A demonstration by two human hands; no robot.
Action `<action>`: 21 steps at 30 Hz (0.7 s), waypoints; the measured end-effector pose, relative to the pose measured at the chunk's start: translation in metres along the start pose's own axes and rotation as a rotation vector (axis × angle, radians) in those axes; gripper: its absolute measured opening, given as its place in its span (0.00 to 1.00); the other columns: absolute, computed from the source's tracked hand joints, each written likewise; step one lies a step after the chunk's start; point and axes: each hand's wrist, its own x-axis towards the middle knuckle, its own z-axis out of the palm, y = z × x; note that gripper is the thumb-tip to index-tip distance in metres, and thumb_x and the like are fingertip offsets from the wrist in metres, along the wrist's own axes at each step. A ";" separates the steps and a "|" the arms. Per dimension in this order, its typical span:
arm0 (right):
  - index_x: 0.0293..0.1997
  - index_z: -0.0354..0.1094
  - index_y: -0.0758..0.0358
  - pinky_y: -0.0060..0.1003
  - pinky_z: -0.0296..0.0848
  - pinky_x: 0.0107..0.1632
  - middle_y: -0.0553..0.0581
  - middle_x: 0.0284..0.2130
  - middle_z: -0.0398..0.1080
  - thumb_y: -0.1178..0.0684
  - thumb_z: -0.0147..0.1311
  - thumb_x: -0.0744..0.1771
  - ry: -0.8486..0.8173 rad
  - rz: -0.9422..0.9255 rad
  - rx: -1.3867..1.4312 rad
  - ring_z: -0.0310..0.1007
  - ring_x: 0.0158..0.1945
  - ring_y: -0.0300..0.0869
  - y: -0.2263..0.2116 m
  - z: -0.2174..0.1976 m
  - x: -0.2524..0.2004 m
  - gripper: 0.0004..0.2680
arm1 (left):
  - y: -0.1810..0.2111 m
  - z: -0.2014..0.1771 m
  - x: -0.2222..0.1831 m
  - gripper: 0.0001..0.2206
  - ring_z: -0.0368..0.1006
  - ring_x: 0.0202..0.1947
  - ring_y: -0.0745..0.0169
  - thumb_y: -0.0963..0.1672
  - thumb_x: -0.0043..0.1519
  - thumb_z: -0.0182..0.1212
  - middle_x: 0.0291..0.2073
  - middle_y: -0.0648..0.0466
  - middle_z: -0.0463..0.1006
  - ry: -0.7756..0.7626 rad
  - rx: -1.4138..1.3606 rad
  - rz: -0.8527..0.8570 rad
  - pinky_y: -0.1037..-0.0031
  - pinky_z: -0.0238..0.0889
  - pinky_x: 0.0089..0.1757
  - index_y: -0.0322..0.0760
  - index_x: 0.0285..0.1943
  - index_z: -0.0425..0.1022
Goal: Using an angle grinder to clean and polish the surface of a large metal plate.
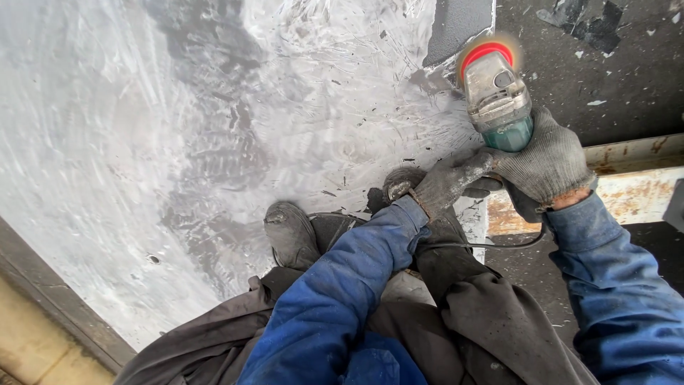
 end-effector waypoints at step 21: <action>0.55 0.68 0.73 0.47 0.78 0.42 0.70 0.41 0.76 0.38 0.71 0.58 -0.126 0.025 -0.061 0.78 0.40 0.58 -0.016 -0.001 0.059 0.30 | -0.035 -0.029 0.030 0.24 0.78 0.48 0.44 0.48 0.71 0.55 0.56 0.37 0.74 -0.100 -0.435 0.232 0.63 0.76 0.45 0.35 0.74 0.61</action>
